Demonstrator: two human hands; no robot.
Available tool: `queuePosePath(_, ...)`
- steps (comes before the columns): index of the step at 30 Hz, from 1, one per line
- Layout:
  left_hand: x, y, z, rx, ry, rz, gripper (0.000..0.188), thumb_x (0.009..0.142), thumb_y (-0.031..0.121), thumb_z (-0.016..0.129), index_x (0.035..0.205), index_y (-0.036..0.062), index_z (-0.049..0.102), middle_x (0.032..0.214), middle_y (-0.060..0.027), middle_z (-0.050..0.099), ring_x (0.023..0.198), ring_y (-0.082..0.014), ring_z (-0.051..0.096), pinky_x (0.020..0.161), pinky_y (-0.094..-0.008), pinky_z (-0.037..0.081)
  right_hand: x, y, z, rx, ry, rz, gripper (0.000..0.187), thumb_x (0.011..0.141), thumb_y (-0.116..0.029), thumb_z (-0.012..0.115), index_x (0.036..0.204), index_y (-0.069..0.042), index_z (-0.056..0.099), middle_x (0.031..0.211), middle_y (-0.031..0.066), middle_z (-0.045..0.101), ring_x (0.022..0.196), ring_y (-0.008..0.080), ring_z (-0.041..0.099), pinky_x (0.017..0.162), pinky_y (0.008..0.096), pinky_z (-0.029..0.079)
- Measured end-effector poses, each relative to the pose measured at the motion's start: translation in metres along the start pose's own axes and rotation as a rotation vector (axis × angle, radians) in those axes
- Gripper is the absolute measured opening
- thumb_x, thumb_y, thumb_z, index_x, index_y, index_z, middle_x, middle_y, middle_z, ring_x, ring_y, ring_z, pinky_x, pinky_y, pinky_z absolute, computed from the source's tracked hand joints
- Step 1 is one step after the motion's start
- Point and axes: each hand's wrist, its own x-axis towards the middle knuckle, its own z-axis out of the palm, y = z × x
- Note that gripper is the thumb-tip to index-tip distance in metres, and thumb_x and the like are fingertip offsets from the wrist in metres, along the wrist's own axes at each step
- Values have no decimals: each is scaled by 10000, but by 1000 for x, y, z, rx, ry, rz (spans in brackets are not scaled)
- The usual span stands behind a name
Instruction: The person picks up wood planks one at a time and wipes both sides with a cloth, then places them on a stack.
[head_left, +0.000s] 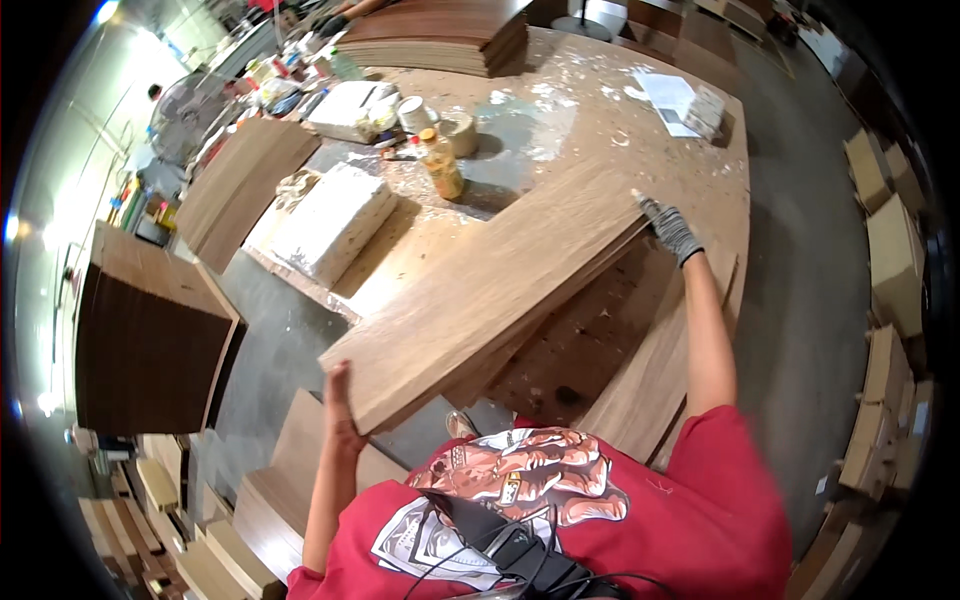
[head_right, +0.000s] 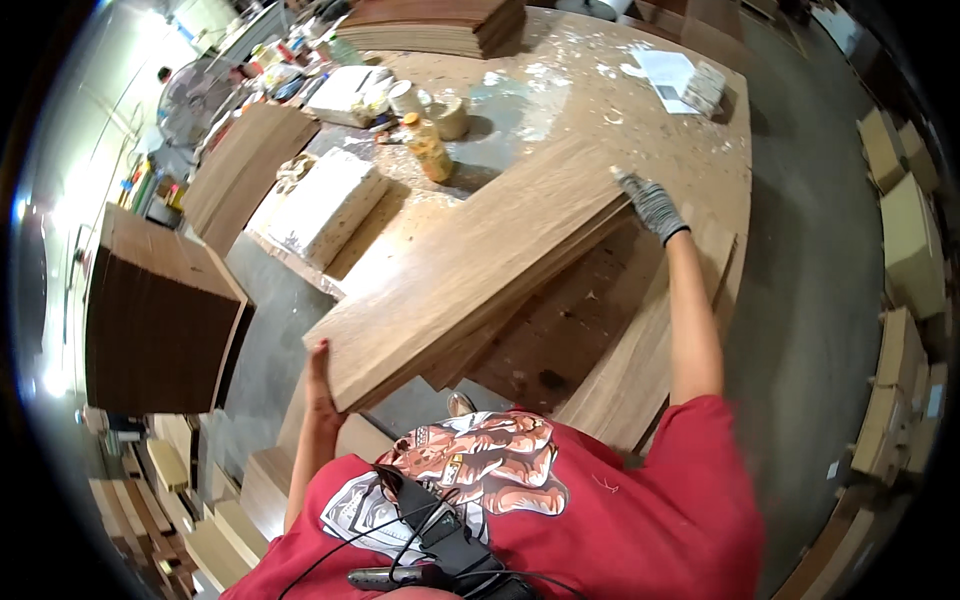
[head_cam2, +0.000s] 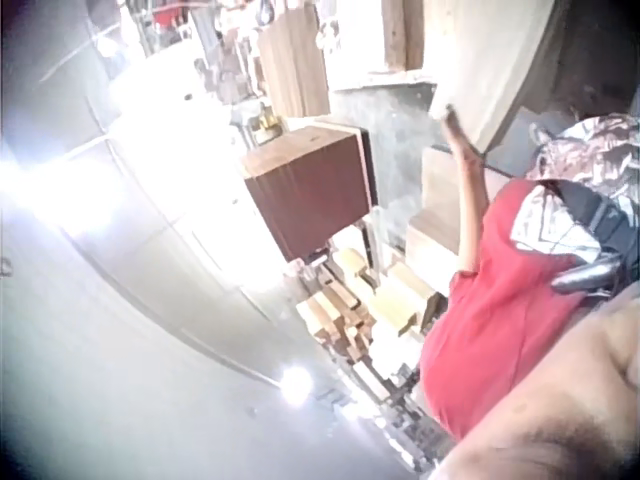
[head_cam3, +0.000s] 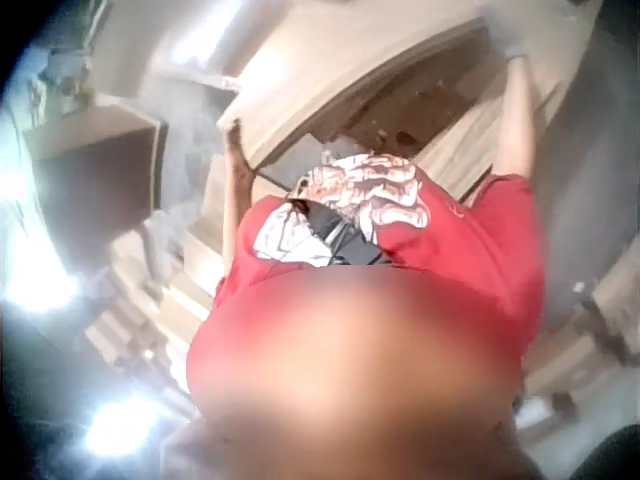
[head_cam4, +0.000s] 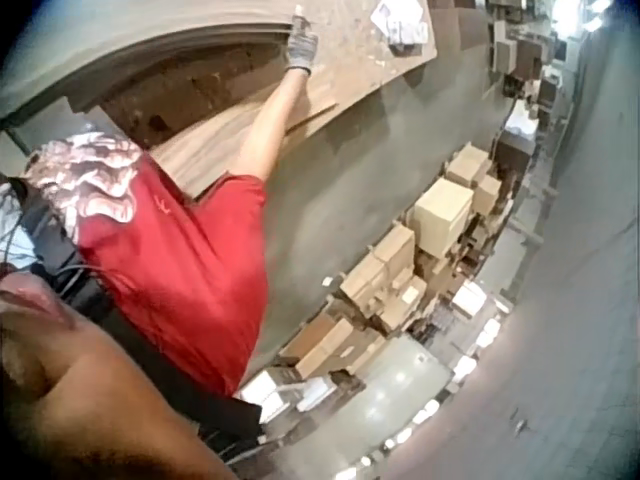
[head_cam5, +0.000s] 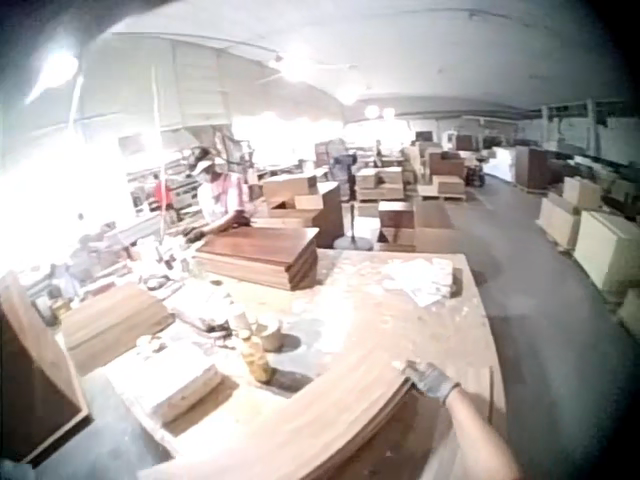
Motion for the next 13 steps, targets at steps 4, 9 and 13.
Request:
queuePosePath(4,1,44,-10,123,-27,-23,738,806,576,582,1347,90,456,1227,-129,575,1043,-295,611,879,-429,512,-47,-38,-3,354,-57,40,619,892,57,374,1485,-100,289,1390,132,503,1091,302,577,973,362,440)
queuePosePath(9,23,66,-40,199,-91,-49,701,847,551,545,1373,103,432,1269,-125,555,1074,-280,610,890,-408,518,-61,-97,-11,-22,-292,15,542,988,-67,375,1506,-136,232,966,292,601,670,316,596,851,409,481)
queuePosePath(13,42,76,-50,322,-146,-24,745,865,545,544,1442,111,361,1421,-95,454,1246,-265,503,1013,-410,434,-62,-113,-33,979,-195,702,660,977,-469,429,1523,-189,187,1305,194,476,1172,223,447,1084,294,271)
